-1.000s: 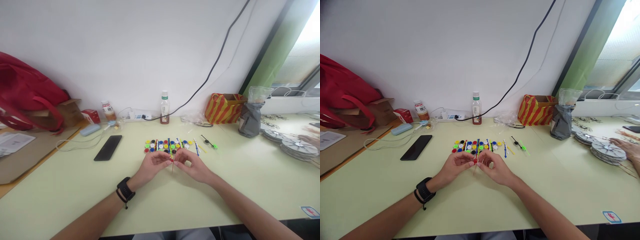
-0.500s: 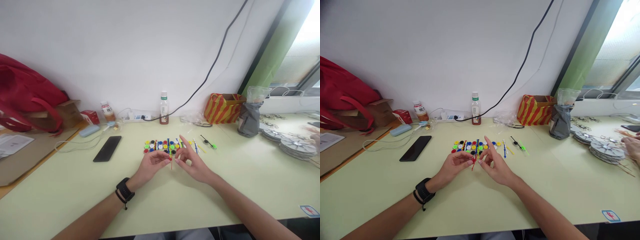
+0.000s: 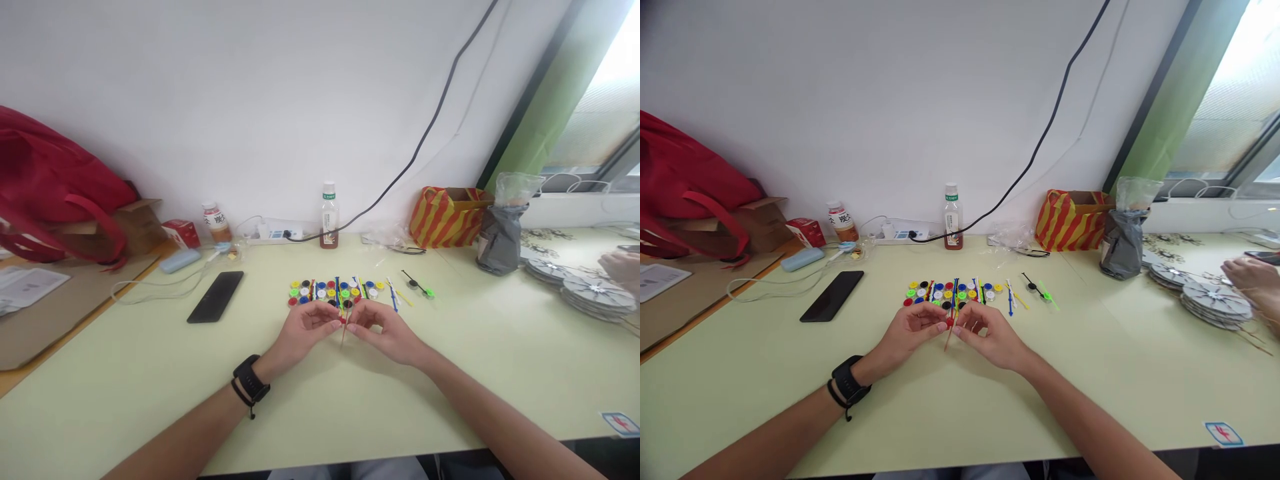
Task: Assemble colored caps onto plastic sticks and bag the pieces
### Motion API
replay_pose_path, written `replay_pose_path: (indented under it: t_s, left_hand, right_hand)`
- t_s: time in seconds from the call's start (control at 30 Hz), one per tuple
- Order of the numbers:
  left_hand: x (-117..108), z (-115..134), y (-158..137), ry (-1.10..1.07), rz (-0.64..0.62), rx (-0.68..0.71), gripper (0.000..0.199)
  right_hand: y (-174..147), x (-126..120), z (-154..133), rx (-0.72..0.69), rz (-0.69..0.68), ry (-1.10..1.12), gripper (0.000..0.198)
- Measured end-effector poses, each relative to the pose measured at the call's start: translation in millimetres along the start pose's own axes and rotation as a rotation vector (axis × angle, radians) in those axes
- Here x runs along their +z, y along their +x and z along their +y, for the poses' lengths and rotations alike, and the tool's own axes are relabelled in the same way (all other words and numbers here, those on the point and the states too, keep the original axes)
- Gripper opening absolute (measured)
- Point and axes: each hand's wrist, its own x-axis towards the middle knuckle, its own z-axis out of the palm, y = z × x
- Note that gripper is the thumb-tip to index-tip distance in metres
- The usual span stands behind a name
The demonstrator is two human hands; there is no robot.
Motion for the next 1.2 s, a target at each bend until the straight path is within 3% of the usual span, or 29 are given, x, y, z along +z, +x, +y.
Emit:
replay_pose_path:
  t_s: [0.27,0.43,0.5,0.57,0.63,0.7,0.87,1.2]
  left_hand:
    - [0.5,1.9,0.0,-0.004,-0.005,-0.010,0.027]
    - [-1.6,-1.4,0.0,-0.008,0.023,-0.019,0.026]
    - [-2.0,-2.9,0.7,-0.013,0.039,-0.012,0.026]
    - [-1.6,-3.7,1.8,-0.020,0.072,0.007,0.027]
    - [-0.7,-3.5,2.8,-0.027,0.110,0.019,0.029]
    - [0.3,-2.7,3.0,-0.030,0.126,0.013,0.030]
    - [1.1,-0.1,0.9,-0.012,0.064,-0.002,0.028]
    - [1.4,2.8,0.3,0.003,0.021,-0.012,0.028]
  right_hand:
    - [-1.3,-2.6,-0.2,-0.004,-0.018,-0.017,0.016]
    - [-2.3,0.7,0.3,0.118,0.056,0.172,0.051]
    - [-2.4,0.8,0.3,0.182,0.063,0.240,0.046]
    - [-2.0,-1.6,-0.3,0.238,-0.023,0.264,0.030]
    - [-1.4,-5.5,-1.7,0.257,-0.134,0.262,0.047]
    - [-0.7,-8.3,-3.9,0.229,-0.148,0.258,0.058]
    - [1.3,-4.1,-8.0,0.147,0.017,0.266,0.035]
    - [0.7,-0.3,0.5,0.117,-0.036,0.202,0.030]
